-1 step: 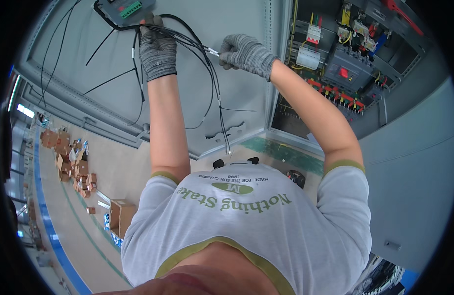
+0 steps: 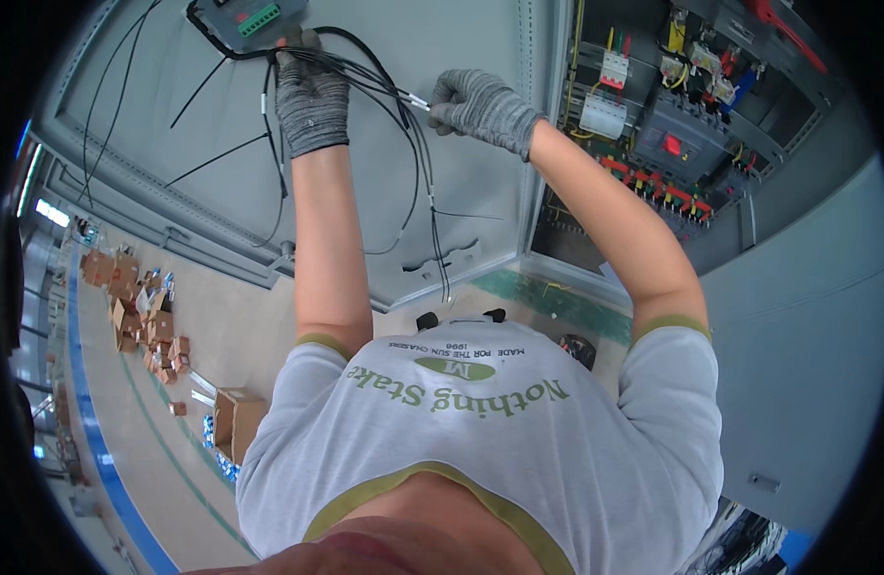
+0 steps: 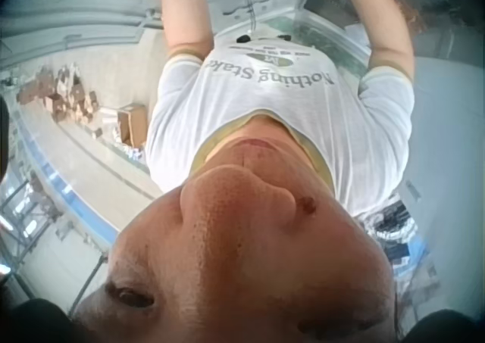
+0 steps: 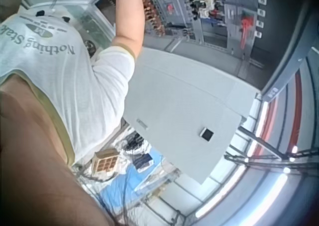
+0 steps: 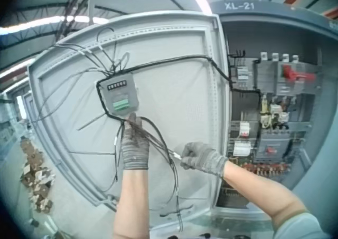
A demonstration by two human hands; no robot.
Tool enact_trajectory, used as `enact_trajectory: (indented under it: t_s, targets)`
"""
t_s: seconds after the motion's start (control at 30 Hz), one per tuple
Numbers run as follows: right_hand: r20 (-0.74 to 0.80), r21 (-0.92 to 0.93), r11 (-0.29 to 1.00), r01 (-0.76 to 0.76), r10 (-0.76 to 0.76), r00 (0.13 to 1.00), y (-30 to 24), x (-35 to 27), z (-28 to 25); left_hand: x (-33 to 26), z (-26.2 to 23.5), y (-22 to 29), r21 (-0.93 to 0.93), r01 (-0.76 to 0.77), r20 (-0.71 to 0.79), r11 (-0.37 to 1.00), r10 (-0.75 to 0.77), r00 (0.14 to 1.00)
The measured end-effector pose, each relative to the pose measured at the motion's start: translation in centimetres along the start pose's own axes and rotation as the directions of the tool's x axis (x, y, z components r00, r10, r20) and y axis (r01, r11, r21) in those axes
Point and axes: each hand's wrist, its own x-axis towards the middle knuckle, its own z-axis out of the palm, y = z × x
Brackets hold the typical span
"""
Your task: The person installs a small grey electrical module into a cabinet, strips and connects multiple black wires to its terminals, and secures the wiring with zip ties. Another person works nearby on a similar cabinet.
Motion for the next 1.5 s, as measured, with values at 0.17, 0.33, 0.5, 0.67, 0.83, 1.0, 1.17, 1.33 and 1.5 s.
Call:
enact_trajectory:
  t_s: [0.17, 0.33, 0.5, 0.67, 0.83, 1.0, 1.17, 1.33, 1.5]
  targets:
    - [0.009, -0.002, 0.980, 0.197, -0.197, 0.980, 0.3, 2.7, -1.6, 0.7, 0.5, -0.6, -0.103, 0.029, 0.046, 0.994, -0.025, 0.999]
    - [0.163, 0.215, 0.955, 0.204, -0.241, 0.957, -2.5, 5.2, -2.7, 0.8, 1.4, -1.2, -0.102, -0.040, -0.023, 0.994, 0.038, 0.999]
    - [0.241, 0.197, 0.973, 0.122, -0.169, 0.956, -7.5, 6.1, -2.1, 0.7, 0.6, -1.0, -0.019, -0.095, 0.054, 0.995, 0.096, 0.994]
    - [0.198, 0.088, 0.966, 0.244, -0.257, 0.946, -10.9, 8.6, 0.9, 1.2, -0.5, -1.3, 0.086, -0.098, 0.069, 0.991, 0.092, 0.993]
    - [0.004, -0.124, 0.952, 0.279, -0.281, 0.960, -11.6, 9.9, 3.5, 0.3, -0.9, -0.2, 0.274, -0.140, 0.027, 0.952, 0.138, 0.990]
    - [-0.180, -0.456, 0.761, 0.462, -0.587, 0.789, -10.9, 10.4, 5.5, 0.1, -2.2, 0.2, 0.411, -0.239, 0.099, 0.880, 0.218, 0.971]
    - [-0.160, -0.632, 0.593, 0.499, -0.730, 0.665, -11.3, 11.2, 6.0, -0.2, -1.9, 0.9, 0.391, -0.217, 0.045, 0.895, 0.216, 0.975]
    - [-0.112, -0.732, 0.481, 0.482, -0.783, 0.612, -11.2, 11.9, 6.3, -1.1, -2.5, 0.9, 0.196, -0.048, -0.003, 0.979, 0.050, 0.999]
    - [-0.047, -0.746, 0.470, 0.472, -0.744, 0.666, -11.5, 11.1, 6.1, -2.8, -2.4, 1.9, 0.064, 0.200, 0.046, 0.978, -0.204, 0.978]
